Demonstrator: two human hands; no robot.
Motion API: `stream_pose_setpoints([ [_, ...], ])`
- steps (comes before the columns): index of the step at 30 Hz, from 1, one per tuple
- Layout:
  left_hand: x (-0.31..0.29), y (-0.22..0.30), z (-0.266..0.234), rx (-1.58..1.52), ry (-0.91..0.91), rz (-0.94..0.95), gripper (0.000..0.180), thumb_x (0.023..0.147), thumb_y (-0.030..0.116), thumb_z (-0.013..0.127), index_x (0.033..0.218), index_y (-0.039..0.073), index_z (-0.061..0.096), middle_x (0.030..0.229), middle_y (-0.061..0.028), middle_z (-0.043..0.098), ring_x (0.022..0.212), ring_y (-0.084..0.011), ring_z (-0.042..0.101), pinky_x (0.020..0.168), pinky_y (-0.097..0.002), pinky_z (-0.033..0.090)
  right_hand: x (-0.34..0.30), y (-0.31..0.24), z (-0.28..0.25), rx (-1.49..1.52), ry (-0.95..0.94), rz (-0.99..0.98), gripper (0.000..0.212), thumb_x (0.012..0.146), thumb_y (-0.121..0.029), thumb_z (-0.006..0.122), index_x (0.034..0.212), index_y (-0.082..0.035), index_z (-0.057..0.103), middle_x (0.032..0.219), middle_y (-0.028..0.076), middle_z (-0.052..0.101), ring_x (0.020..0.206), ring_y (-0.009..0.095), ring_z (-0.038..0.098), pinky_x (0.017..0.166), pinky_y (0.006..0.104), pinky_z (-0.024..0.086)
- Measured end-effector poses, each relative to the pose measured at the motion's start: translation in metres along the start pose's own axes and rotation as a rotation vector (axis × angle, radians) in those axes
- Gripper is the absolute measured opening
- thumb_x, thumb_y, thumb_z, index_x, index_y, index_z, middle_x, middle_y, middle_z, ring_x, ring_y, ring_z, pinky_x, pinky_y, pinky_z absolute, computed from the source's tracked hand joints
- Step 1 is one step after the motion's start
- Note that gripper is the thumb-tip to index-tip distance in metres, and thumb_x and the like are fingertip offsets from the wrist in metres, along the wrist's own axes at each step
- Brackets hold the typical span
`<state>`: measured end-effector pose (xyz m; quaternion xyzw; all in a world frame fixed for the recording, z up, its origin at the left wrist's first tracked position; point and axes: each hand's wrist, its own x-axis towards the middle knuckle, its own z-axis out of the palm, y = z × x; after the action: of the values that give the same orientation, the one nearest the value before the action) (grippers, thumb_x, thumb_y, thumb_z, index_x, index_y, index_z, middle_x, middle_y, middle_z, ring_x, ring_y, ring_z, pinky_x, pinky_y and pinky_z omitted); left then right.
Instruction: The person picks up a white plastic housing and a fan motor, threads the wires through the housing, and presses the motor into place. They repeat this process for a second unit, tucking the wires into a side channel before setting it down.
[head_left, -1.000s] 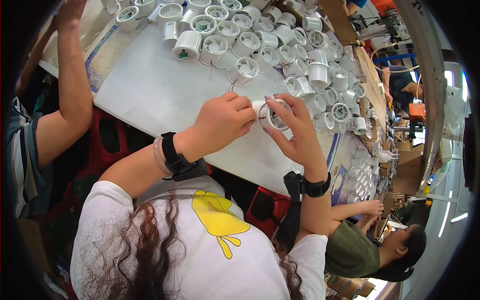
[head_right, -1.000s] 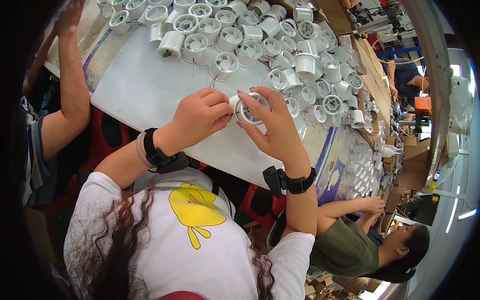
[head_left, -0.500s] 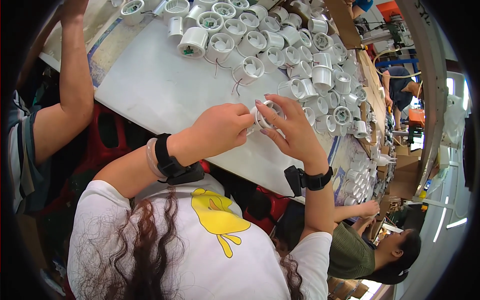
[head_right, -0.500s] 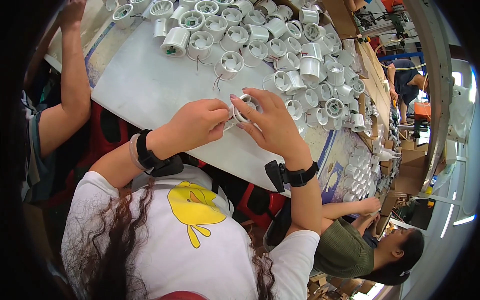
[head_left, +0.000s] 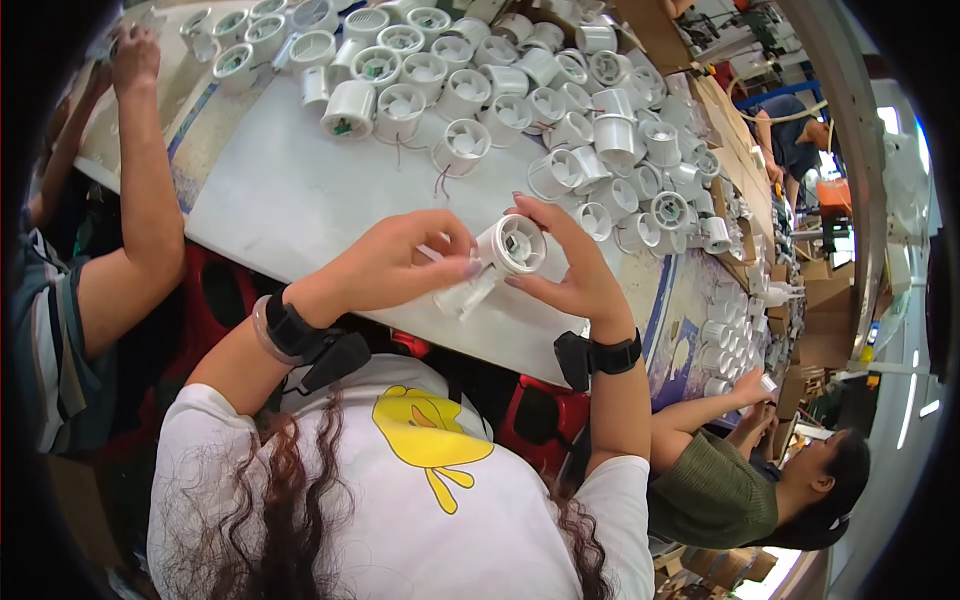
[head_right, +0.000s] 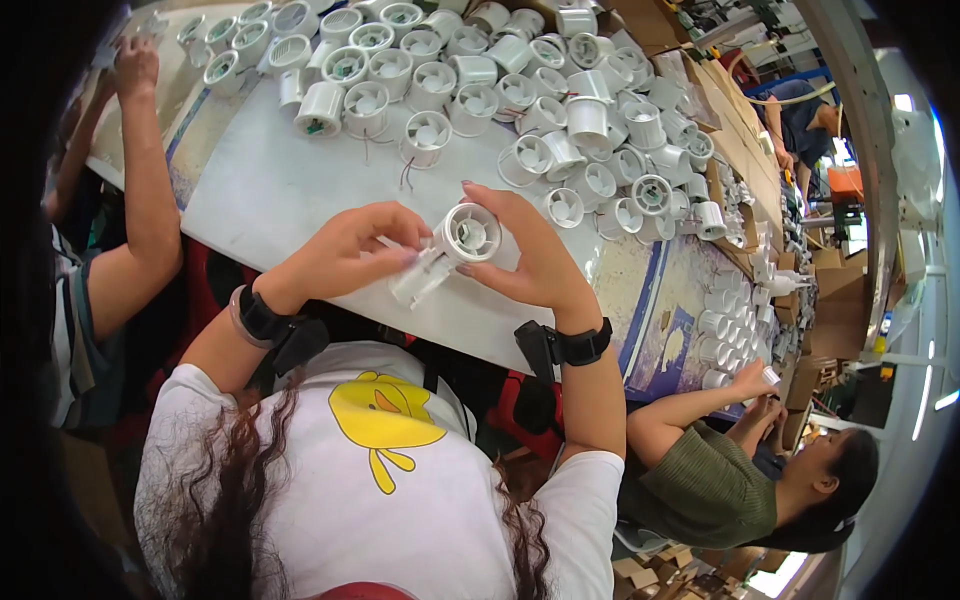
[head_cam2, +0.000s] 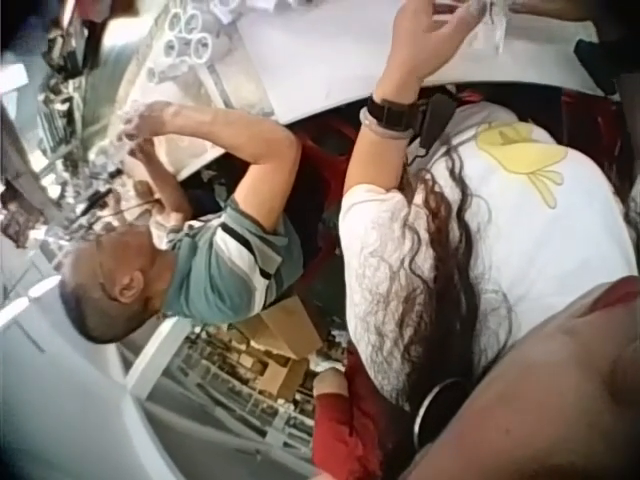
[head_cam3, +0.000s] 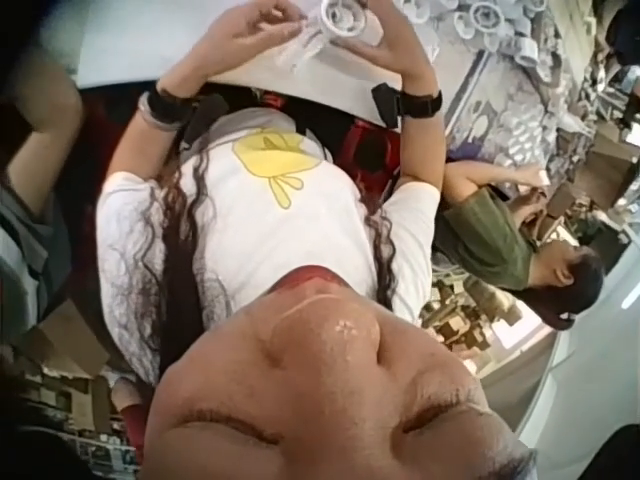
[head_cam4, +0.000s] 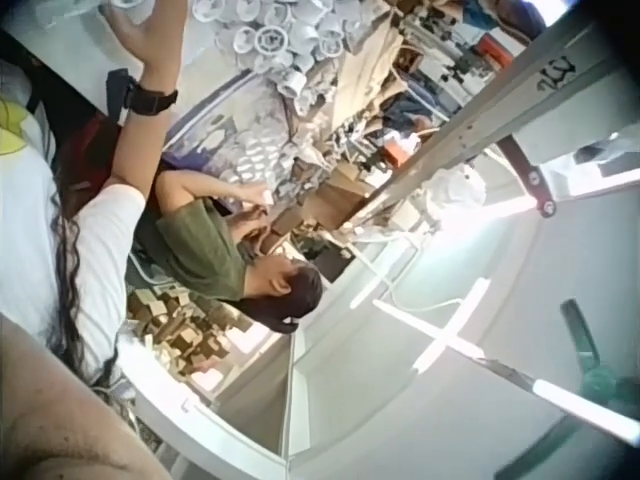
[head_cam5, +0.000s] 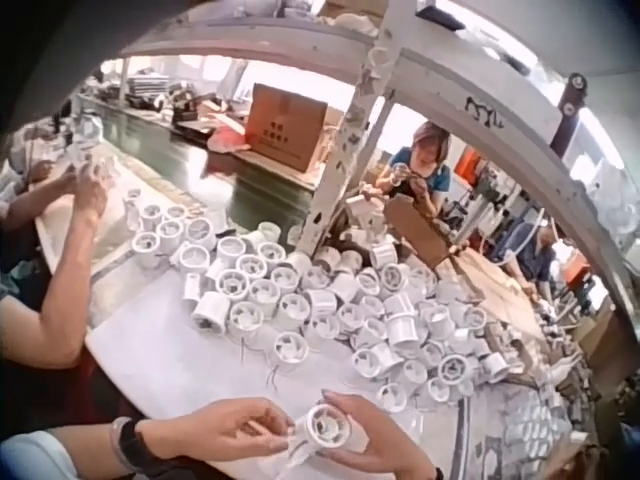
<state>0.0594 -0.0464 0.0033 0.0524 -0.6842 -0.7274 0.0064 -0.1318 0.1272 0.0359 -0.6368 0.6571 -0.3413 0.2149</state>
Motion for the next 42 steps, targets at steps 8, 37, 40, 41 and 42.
stream_pose_setpoints([
  [8,0.059,0.010,0.046,-0.307,-0.022,0.246,0.055,0.102,0.043,0.037,0.137,0.000,0.031,0.126,-0.0092,0.048,0.111,-0.0143,0.051,0.097,-0.0315,0.043,-0.012,-0.018,-0.011,0.524,0.192,-0.078,0.067,0.075,-0.021,0.069,0.135,-0.001,0.047,0.131,0.016,0.052,0.123,0.025,0.049,0.107,0.0379,0.033],
  [37,0.066,0.017,0.071,-0.695,-0.058,0.144,0.058,0.097,0.044,0.050,0.137,0.004,0.037,0.117,-0.0053,0.053,0.100,-0.0117,0.057,0.084,-0.0257,0.049,-0.025,-0.021,0.027,0.679,0.593,0.030,0.039,0.096,-0.018,0.044,0.125,0.004,0.058,0.129,0.015,0.056,0.125,0.025,0.047,0.106,0.0352,0.032],
  [40,0.066,0.018,0.071,-0.602,0.026,0.160,0.054,0.098,0.039,0.052,0.138,0.005,0.037,0.113,-0.0035,0.056,0.099,-0.0099,0.056,0.084,-0.0234,0.047,-0.024,-0.021,0.028,0.668,0.582,0.061,0.039,0.095,-0.017,0.044,0.126,0.004,0.057,0.130,0.015,0.055,0.125,0.025,0.046,0.107,0.0351,0.031],
  [41,0.066,0.017,0.069,-0.600,0.029,0.161,0.054,0.098,0.039,0.052,0.138,0.005,0.037,0.113,-0.0035,0.056,0.099,-0.0099,0.056,0.084,-0.0234,0.047,-0.023,-0.022,0.028,0.582,0.637,0.039,0.039,0.094,-0.017,0.046,0.124,0.004,0.057,0.128,0.015,0.056,0.125,0.025,0.047,0.107,0.0346,0.031],
  [42,0.067,0.013,0.066,-0.591,0.041,0.157,0.053,0.097,0.037,0.054,0.137,0.006,0.039,0.111,-0.0027,0.057,0.098,-0.0094,0.056,0.084,-0.0230,0.046,-0.023,-0.023,0.027,0.496,0.692,0.016,0.039,0.092,-0.016,0.048,0.123,0.005,0.057,0.126,0.014,0.057,0.124,0.024,0.047,0.107,0.0341,0.031],
])
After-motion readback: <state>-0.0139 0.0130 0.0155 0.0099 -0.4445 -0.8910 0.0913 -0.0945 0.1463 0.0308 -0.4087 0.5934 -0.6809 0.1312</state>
